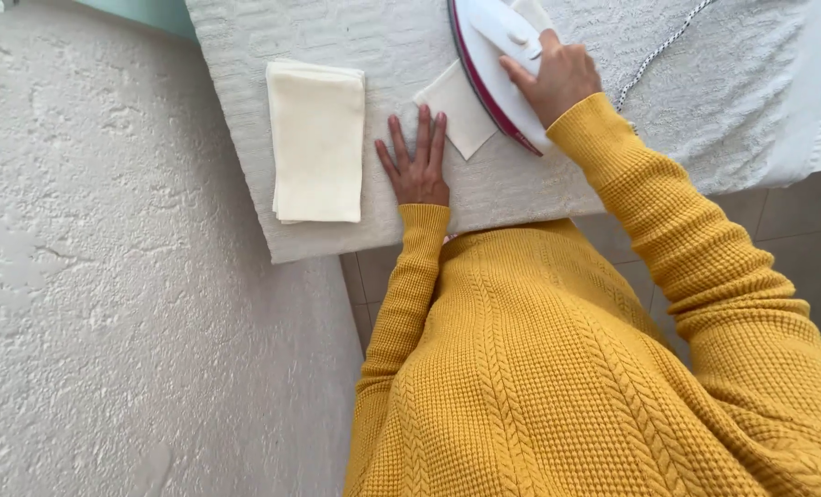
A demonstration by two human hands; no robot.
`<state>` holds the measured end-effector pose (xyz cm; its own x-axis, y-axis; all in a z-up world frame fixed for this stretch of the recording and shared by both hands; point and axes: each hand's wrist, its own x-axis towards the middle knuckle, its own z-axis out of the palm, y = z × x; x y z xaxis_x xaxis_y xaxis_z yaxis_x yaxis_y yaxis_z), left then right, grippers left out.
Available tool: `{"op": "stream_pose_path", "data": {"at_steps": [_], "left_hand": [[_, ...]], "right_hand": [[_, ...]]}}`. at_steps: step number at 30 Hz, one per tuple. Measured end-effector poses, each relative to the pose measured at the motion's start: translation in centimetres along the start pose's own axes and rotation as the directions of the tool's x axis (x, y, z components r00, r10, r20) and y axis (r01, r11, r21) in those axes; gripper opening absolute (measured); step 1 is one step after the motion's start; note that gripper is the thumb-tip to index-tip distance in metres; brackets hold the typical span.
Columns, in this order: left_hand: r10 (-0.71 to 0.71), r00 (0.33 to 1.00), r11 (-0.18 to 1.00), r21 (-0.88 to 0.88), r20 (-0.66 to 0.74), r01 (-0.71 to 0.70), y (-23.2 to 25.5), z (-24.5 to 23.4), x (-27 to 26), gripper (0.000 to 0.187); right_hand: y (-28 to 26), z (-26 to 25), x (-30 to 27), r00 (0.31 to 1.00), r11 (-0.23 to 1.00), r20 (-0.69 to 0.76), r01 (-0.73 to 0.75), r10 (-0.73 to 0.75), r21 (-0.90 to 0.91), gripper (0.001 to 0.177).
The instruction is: Ironing and folding small rectangular fabric pieces on a workspace.
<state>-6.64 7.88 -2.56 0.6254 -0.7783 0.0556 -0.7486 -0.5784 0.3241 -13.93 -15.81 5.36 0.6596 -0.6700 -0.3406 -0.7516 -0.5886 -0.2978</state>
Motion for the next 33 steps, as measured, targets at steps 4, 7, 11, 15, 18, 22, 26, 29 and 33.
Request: {"op": "stream_pose_path", "data": {"at_steps": [4,7,11,15,18,22,26,29,33], "left_hand": [[-0.030,0.999,0.999,0.013,0.016,0.030,0.4,0.2,1.4,0.083],[-0.084,0.994,0.993,-0.090,-0.066,0.078,0.4,0.4,4.2,0.059],[-0.071,0.987,0.989,-0.137,-0.146,0.051,0.2,-0.6,6.5,0.045],[-0.106,0.988,0.992,-0.086,-0.112,0.097,0.0,-1.2,8.5,0.045],[-0.159,0.987,0.983,-0.091,0.015,0.160,0.2,-1.0,9.3,0.037],[-0.168,0.986,0.981,-0.102,-0.004,0.166,1.1,-2.3,8.9,0.028],[-0.161,0.986,0.892,-0.433,-0.039,0.128,0.9,-2.4,6.2,0.020],[-0.265,0.964,0.659,-0.732,-0.012,0.172,-0.3,-6.2,3.4,0.027],[-0.590,0.783,0.282,-0.859,0.196,0.427,-3.4,-12.4,-1.0,0.037]], "right_hand": [[1.9,-1.9,0.7,0.998,0.999,-0.047,-0.028,0.030,0.046,0.057],[3.3,-3.1,1.7,0.977,0.991,-0.190,0.082,-0.101,-0.109,0.055],[7.1,-4.4,2.4,0.989,0.998,-0.139,-0.041,0.048,0.053,0.056],[12.5,-5.1,4.4,0.985,0.996,-0.151,-0.092,0.088,-0.017,0.057],[9.0,-8.9,3.9,0.970,0.976,-0.217,-0.142,0.105,-0.163,0.058],[4.0,-7.1,4.0,0.844,0.867,-0.279,0.354,-0.457,-0.349,0.055],[-0.7,-3.7,6.2,0.643,0.592,0.062,0.735,-0.764,-0.331,0.056],[-1.5,-2.6,9.0,0.546,0.490,0.230,0.832,-0.805,-0.260,0.048],[-5.5,-2.1,11.5,0.428,0.525,0.318,0.773,-0.846,0.356,0.045]]}}
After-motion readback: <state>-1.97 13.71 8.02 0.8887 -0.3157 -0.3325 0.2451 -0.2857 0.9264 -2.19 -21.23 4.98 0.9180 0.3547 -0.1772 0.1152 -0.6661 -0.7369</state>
